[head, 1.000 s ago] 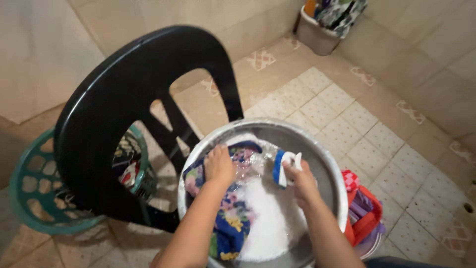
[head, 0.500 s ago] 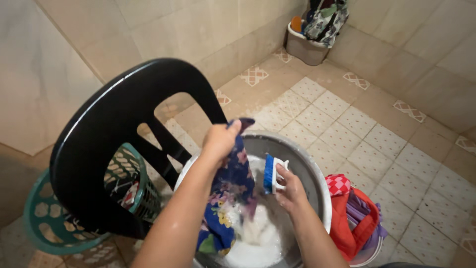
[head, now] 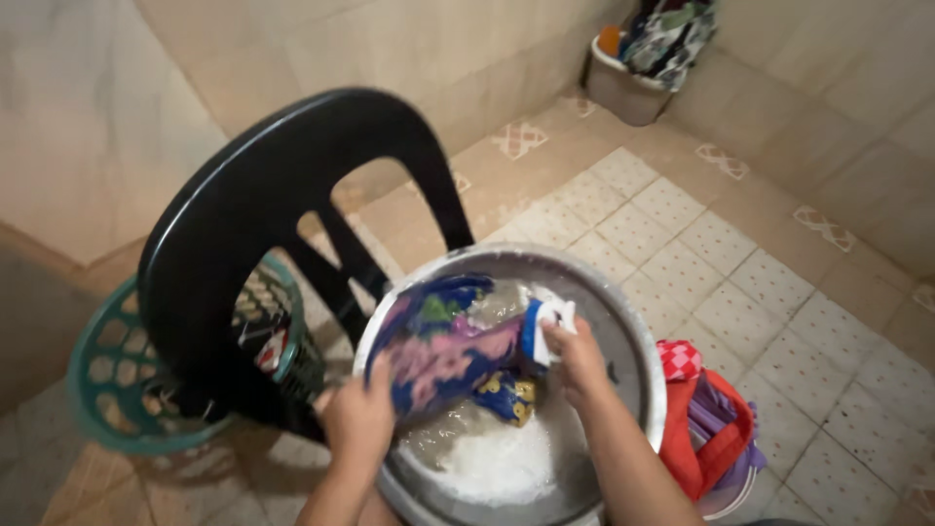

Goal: The person pours detergent into a metal basin filled with soapy water and clothes. They then scrub a floral-patterned cloth with a brush, repeatedly dipping and agitating it in the basin.

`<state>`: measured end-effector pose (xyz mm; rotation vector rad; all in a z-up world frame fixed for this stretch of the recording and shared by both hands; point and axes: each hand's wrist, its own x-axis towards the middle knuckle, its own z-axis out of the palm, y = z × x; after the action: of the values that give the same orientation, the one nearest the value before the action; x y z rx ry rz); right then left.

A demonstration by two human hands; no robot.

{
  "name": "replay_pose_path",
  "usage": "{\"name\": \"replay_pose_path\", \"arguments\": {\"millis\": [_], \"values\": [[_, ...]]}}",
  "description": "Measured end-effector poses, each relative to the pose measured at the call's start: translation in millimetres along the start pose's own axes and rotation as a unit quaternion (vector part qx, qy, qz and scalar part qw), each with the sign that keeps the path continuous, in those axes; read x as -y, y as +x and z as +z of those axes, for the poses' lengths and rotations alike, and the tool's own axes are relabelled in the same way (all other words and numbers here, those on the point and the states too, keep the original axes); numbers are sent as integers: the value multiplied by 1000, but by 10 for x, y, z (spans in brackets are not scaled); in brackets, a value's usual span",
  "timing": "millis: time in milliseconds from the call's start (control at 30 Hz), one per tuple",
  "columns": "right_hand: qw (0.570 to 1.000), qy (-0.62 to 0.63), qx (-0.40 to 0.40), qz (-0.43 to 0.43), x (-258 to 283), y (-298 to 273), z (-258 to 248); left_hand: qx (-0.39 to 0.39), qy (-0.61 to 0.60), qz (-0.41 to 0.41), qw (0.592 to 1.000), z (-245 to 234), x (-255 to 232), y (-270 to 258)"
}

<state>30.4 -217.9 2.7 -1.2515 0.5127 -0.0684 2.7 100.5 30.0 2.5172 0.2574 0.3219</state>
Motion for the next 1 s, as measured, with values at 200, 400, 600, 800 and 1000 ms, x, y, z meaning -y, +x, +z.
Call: {"name": "replay_pose_path", "arguments": {"millis": [200,400,600,800,1000], "values": [[869,-389,12,-305,-36,-503,828,-95,29,3,995,49,628,-737],[757,-506,239,-339,-474,-1486,1368,-91,-149,-73,982,0,481,-619],[734,-609,51,-297,-145,-655,948,-109,-164,19,980,-107,277,-665],[838,-380,247,-303,-627,-1276,1436,-60,-182,-114,975,19,327,-607],[653,-727,90,-195,-136,-607,1072,-45,-166,-129,977,26,404,-616]]}}
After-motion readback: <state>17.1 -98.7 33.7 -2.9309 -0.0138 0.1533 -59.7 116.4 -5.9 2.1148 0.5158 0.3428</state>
